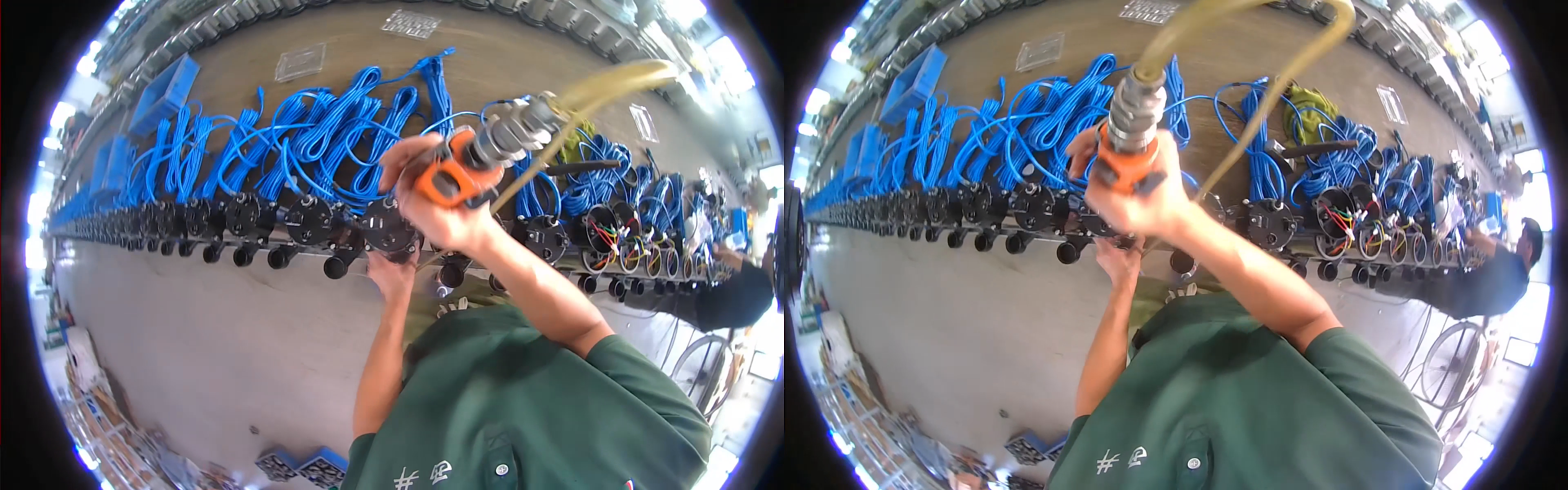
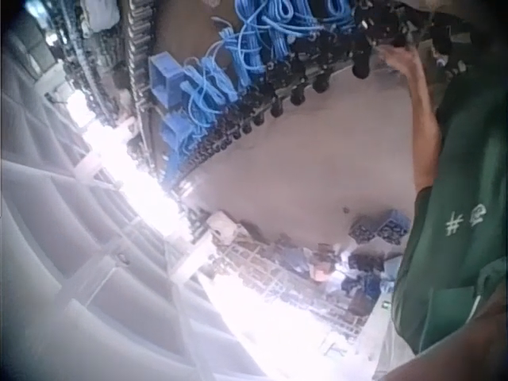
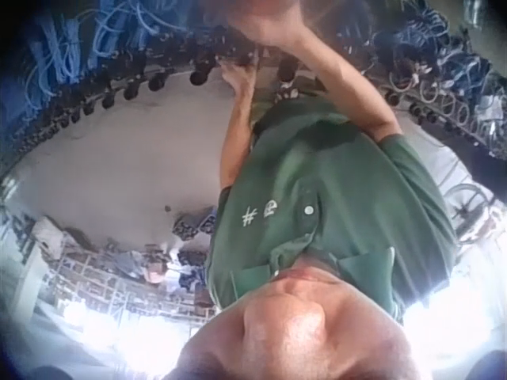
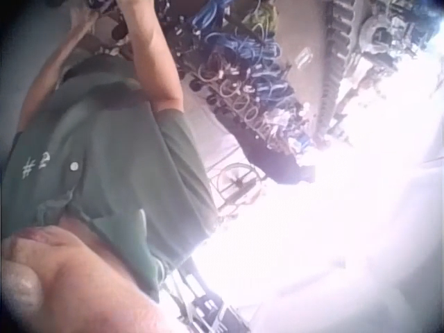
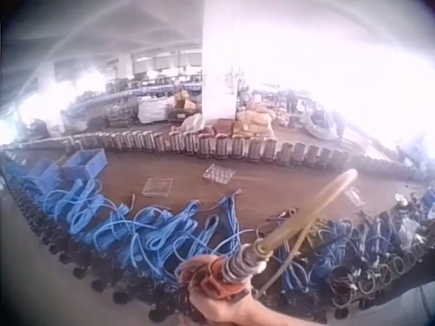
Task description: The person assembles industrial pumps by using a pneumatic screwdriver to tighten bolts on the pump heads and then uses a mallet to secure a metal component onto the side of a pump.
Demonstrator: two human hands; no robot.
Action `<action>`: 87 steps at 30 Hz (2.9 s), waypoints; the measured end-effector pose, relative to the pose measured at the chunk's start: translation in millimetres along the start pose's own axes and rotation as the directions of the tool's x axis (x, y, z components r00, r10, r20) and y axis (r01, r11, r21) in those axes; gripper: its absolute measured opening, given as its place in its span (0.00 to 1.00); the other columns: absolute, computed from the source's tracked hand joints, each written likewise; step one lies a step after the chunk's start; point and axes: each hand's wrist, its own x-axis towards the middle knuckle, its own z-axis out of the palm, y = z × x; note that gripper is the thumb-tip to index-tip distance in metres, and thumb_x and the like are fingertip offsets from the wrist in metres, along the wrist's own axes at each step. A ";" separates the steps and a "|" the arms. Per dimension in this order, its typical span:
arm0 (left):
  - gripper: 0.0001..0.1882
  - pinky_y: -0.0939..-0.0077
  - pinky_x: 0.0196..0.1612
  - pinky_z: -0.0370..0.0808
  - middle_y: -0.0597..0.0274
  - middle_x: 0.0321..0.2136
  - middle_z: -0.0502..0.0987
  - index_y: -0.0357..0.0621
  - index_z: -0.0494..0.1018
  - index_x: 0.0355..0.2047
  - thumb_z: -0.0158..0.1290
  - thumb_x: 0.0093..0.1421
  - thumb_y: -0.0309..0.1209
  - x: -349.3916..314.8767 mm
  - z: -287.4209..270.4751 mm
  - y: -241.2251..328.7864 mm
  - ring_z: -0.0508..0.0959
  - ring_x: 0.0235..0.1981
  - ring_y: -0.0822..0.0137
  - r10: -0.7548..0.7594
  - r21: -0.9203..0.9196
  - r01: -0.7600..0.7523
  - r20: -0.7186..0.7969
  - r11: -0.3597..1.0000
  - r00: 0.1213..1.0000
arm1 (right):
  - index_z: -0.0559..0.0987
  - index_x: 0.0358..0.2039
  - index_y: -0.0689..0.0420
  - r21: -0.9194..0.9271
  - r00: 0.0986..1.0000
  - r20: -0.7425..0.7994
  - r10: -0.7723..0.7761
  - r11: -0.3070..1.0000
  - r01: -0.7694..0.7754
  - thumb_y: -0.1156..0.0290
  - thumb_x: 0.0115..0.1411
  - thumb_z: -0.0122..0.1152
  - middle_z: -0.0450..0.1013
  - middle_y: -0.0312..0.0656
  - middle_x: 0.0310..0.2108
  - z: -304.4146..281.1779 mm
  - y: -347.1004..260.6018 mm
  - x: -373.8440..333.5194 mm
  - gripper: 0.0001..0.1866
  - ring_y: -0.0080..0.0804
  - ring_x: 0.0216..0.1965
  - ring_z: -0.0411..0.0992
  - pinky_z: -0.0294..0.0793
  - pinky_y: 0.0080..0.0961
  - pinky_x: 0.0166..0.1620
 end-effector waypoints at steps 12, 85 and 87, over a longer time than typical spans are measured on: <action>0.37 0.64 0.42 0.80 0.49 0.37 0.83 0.34 0.67 0.51 0.74 0.46 0.36 -4.1 -5.0 32.7 0.84 0.37 0.58 0.032 -0.060 -0.036 -0.060 0.998 0.998 | 0.75 0.23 0.61 -0.183 0.999 0.010 -0.033 0.982 0.035 0.78 0.43 0.59 0.74 0.37 0.21 -22.2 56.8 -5.2 0.04 0.27 0.22 0.73 0.75 0.25 0.31; 0.60 0.63 0.60 0.74 0.48 0.62 0.69 0.41 0.58 0.65 0.79 0.33 0.35 46.6 -22.5 -8.0 0.74 0.59 0.53 0.280 -0.578 -0.117 0.202 0.808 0.939 | 0.71 0.41 0.64 -0.030 0.992 -0.094 -0.088 0.996 0.085 0.75 0.52 0.52 0.66 0.46 0.33 -5.0 -21.3 9.6 0.15 0.29 0.24 0.68 0.73 0.29 0.29; 0.57 0.64 0.62 0.73 0.48 0.62 0.68 0.40 0.59 0.63 0.78 0.32 0.31 46.3 -22.9 -8.8 0.73 0.61 0.52 0.318 -0.485 -0.195 0.185 0.852 0.930 | 0.72 0.45 0.64 0.019 0.995 -0.099 0.027 1.000 -0.025 0.71 0.55 0.52 0.66 0.47 0.39 -4.8 -19.2 -7.6 0.17 0.25 0.25 0.67 0.71 0.28 0.32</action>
